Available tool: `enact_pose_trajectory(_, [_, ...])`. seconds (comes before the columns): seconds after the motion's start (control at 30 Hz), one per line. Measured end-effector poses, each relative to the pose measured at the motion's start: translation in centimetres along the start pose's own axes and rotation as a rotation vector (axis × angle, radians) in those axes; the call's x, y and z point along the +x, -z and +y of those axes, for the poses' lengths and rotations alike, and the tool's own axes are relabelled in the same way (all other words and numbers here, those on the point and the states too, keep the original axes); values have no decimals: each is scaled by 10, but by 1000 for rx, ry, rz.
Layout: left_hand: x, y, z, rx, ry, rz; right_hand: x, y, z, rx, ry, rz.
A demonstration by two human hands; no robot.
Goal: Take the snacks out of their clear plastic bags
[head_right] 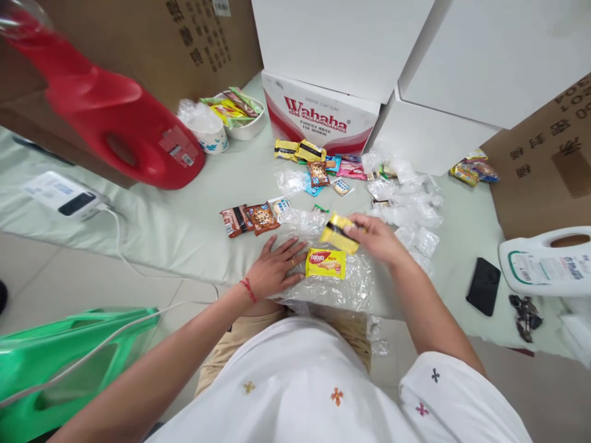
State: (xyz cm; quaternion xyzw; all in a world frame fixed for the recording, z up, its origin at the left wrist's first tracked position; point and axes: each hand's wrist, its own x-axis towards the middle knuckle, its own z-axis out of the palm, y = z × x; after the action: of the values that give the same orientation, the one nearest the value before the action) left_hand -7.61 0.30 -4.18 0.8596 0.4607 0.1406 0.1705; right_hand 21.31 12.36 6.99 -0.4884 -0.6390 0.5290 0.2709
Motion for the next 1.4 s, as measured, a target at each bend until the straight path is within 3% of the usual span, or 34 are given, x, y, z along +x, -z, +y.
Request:
enact_pose_trajectory(0.1, [0,0,0,10,-2,3,-37,-29,19,-256,22,-162])
enact_pose_trajectory(0.23, [1,-1,0,34,0,11,-51,-69,42,-751,205,-56])
enact_pose_trajectory(0.47, [-1,-2,0,93,-11,6,-69,-92,50,-1007,253,-131])
enact_pose_trajectory(0.6, [1,-2,0,88,-9,0,-73,-93,57,-1032,317,-176])
enact_pose_trajectory(0.73, [1,1,-5,66,-29,29,-83,-71,61,-914,392,-139])
enact_pose_trajectory(0.87, [-13,13,1,67,-75,247,-131,-33,67,-744,554,-3])
enact_pose_trajectory(0.93, [-28,18,11,61,-157,316,-164,-23,78,-778,578,-10])
enact_pose_trajectory(1.03, [-50,14,26,67,-365,197,-202,-23,106,-946,582,-59])
enact_pose_trajectory(1.1, [-62,4,31,113,-421,113,-210,-32,127,-1014,600,5])
enact_pose_trajectory(1.23, [-70,-16,30,169,-316,163,-197,-44,147,-930,708,172])
enact_pose_trajectory(1.4, [-67,-10,27,-129,-112,275,-185,-26,129,-676,663,197])
